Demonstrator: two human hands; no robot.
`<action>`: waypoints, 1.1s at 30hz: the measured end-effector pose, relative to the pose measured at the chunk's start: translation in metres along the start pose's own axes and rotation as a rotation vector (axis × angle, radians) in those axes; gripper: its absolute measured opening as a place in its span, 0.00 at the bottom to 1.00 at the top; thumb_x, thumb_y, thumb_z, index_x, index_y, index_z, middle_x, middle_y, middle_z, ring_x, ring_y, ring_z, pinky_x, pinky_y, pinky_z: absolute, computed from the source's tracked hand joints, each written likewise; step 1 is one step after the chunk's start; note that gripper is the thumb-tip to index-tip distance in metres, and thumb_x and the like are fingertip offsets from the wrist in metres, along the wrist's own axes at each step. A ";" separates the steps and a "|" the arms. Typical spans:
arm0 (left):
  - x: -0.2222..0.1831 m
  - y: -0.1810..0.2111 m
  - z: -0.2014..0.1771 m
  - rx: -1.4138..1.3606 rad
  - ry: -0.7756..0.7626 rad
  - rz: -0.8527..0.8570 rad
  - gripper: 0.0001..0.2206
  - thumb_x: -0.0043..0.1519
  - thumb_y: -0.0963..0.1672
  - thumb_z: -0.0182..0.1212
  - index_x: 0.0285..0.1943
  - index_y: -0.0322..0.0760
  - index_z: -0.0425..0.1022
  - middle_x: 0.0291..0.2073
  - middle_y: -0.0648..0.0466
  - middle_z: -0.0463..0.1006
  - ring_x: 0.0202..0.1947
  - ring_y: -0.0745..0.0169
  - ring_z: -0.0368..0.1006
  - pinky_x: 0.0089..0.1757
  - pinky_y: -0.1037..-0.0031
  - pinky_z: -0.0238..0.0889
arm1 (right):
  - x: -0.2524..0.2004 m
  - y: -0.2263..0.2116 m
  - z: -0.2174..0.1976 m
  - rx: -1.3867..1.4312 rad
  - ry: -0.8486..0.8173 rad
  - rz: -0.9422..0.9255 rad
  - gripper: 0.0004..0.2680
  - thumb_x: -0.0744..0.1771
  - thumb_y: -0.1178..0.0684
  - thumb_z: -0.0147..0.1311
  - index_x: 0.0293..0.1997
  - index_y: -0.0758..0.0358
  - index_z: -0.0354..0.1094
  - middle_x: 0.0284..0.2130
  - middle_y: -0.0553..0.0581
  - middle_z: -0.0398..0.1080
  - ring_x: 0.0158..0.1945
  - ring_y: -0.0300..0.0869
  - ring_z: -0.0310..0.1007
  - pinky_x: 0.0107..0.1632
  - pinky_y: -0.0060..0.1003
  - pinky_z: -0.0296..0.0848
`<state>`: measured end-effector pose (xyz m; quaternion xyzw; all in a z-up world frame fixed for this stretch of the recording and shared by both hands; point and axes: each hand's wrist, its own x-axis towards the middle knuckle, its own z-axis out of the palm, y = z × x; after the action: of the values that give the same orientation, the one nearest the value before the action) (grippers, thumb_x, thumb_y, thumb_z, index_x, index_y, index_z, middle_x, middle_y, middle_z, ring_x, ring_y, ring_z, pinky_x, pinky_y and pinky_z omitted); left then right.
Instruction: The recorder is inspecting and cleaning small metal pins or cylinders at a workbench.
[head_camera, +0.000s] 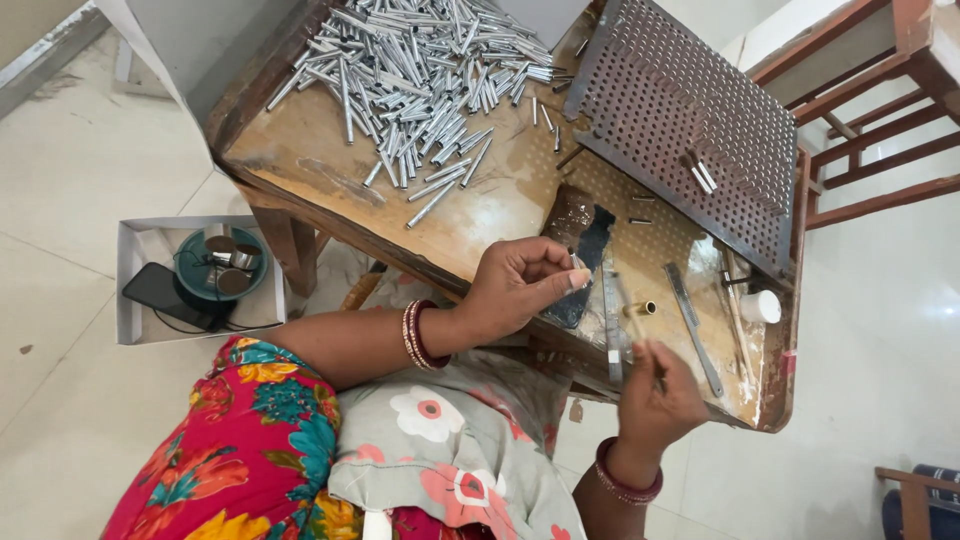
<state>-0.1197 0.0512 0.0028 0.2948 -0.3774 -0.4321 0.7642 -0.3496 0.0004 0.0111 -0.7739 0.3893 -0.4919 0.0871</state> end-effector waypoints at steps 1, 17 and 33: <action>-0.001 0.003 0.001 -0.002 0.001 0.000 0.06 0.66 0.41 0.66 0.42 0.29 0.77 0.30 0.64 0.76 0.31 0.86 0.66 0.33 0.88 0.59 | 0.009 0.000 0.000 -0.002 -0.002 -0.001 0.05 0.66 0.60 0.67 0.43 0.69 0.77 0.32 0.59 0.78 0.33 0.40 0.77 0.37 0.34 0.75; -0.026 0.027 0.030 0.338 -0.242 0.293 0.08 0.68 0.43 0.62 0.48 0.31 0.75 0.53 0.43 0.81 0.55 0.61 0.79 0.53 0.74 0.71 | -0.023 -0.032 0.027 0.585 -0.016 -0.053 0.09 0.71 0.53 0.61 0.48 0.72 0.72 0.49 0.67 0.77 0.52 0.44 0.78 0.57 0.36 0.76; -0.020 0.010 0.032 0.200 -0.162 0.138 0.09 0.73 0.43 0.53 0.44 0.31 0.70 0.36 0.55 0.79 0.36 0.74 0.73 0.40 0.79 0.70 | -0.025 -0.023 0.034 0.542 -0.003 -0.102 0.12 0.69 0.49 0.62 0.43 0.71 0.70 0.47 0.69 0.77 0.51 0.47 0.79 0.58 0.39 0.76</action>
<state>-0.1493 0.0696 0.0210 0.3071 -0.4985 -0.3612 0.7257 -0.3152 0.0246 -0.0110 -0.7417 0.2038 -0.5808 0.2665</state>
